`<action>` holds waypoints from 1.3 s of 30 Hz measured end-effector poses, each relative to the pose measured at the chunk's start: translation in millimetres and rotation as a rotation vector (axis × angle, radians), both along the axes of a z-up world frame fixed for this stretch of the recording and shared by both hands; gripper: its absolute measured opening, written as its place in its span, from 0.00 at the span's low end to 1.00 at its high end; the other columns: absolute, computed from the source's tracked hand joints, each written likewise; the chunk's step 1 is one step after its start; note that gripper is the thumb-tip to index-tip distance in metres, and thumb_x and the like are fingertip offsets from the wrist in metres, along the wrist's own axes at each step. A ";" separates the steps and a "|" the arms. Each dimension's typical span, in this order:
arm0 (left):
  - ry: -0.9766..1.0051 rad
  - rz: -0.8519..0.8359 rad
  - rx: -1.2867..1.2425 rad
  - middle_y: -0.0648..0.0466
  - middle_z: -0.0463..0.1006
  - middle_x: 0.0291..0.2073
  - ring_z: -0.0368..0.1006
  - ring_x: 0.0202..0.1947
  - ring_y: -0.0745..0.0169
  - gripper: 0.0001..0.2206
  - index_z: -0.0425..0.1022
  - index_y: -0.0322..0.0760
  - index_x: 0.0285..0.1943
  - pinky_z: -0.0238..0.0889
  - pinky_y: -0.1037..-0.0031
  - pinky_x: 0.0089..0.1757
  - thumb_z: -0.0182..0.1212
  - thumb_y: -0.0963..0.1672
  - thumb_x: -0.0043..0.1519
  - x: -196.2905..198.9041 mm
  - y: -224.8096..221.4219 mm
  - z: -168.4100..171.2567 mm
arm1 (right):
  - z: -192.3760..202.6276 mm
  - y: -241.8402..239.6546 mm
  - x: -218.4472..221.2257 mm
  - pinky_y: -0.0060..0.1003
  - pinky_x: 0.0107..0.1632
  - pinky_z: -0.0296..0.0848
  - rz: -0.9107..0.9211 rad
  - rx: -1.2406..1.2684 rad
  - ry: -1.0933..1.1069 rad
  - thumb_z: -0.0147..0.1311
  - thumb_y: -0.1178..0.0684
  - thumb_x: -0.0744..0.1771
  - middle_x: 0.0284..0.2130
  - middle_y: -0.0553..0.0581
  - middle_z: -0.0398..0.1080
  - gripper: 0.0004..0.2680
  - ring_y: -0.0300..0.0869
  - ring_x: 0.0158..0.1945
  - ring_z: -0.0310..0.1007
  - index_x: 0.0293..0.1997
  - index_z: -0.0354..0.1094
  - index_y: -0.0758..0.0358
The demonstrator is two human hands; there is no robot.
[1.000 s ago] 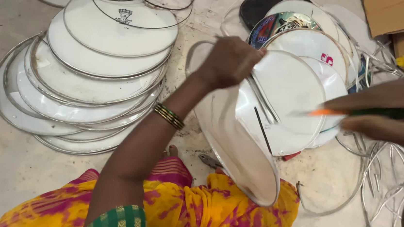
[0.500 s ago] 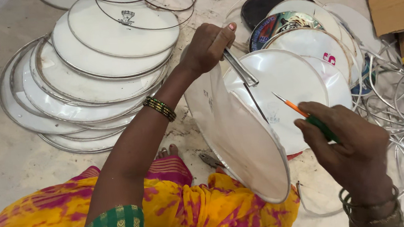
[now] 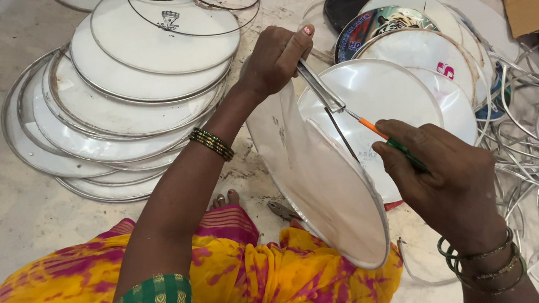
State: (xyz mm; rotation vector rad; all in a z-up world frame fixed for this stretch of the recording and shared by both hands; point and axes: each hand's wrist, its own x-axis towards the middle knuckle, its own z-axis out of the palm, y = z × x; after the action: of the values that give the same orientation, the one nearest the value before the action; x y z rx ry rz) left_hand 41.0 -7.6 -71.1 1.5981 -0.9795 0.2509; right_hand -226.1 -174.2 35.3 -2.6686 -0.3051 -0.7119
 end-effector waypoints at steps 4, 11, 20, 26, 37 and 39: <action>-0.040 0.050 0.017 0.54 0.63 0.08 0.67 0.12 0.65 0.30 0.64 0.36 0.17 0.59 0.71 0.22 0.38 0.51 0.74 -3.1 -1.0 1.5 | 5.6 6.0 -0.3 0.31 0.31 0.72 -0.036 0.028 0.033 0.64 0.56 0.67 0.28 0.54 0.75 0.10 0.37 0.28 0.77 0.52 0.76 0.62; -0.176 0.233 0.004 0.49 0.66 0.09 0.63 0.11 0.52 0.28 0.67 0.38 0.16 0.54 0.61 0.22 0.41 0.48 0.73 -15.4 -10.2 -3.8 | 29.4 -8.2 9.2 0.31 0.31 0.74 -0.133 0.110 0.216 0.64 0.55 0.65 0.28 0.56 0.79 0.09 0.38 0.28 0.80 0.49 0.78 0.61; -0.130 0.298 0.032 0.49 0.65 0.09 0.61 0.11 0.52 0.30 0.66 0.36 0.15 0.51 0.59 0.22 0.40 0.50 0.74 -17.2 -8.4 -8.2 | 1.5 8.7 7.0 0.36 0.34 0.71 -0.115 -0.004 -0.025 0.62 0.58 0.67 0.31 0.58 0.75 0.09 0.44 0.29 0.75 0.52 0.77 0.60; -0.096 0.343 0.137 0.49 0.62 0.07 0.59 0.10 0.52 0.37 0.65 0.36 0.13 0.50 0.58 0.21 0.34 0.57 0.73 -12.9 -9.4 -15.3 | -19.6 15.3 14.4 0.39 0.33 0.69 -0.200 -0.015 -0.117 0.62 0.59 0.68 0.28 0.58 0.72 0.08 0.46 0.27 0.72 0.52 0.78 0.60; -0.035 0.416 0.187 0.49 0.68 0.08 0.68 0.12 0.50 0.39 0.69 0.36 0.13 0.58 0.57 0.22 0.29 0.60 0.71 1.5 -3.5 -27.4 | -88.2 38.4 50.0 0.40 0.31 0.67 -0.337 0.055 -0.377 0.62 0.61 0.70 0.29 0.55 0.68 0.11 0.43 0.27 0.68 0.59 0.73 0.62; -0.034 0.462 0.190 0.48 0.68 0.09 0.68 0.13 0.47 0.39 0.70 0.36 0.15 0.58 0.56 0.24 0.30 0.60 0.72 1.3 -0.8 -32.7 | -97.9 42.9 61.2 0.40 0.31 0.68 -0.346 0.070 -0.398 0.61 0.61 0.70 0.31 0.55 0.68 0.12 0.43 0.28 0.69 0.61 0.72 0.63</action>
State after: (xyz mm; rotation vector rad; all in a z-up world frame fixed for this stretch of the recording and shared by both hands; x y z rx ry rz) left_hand 42.3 -8.4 -103.9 1.9913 -0.6617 0.5145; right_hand -164.9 -131.3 -62.6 -2.5222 0.0883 -1.3377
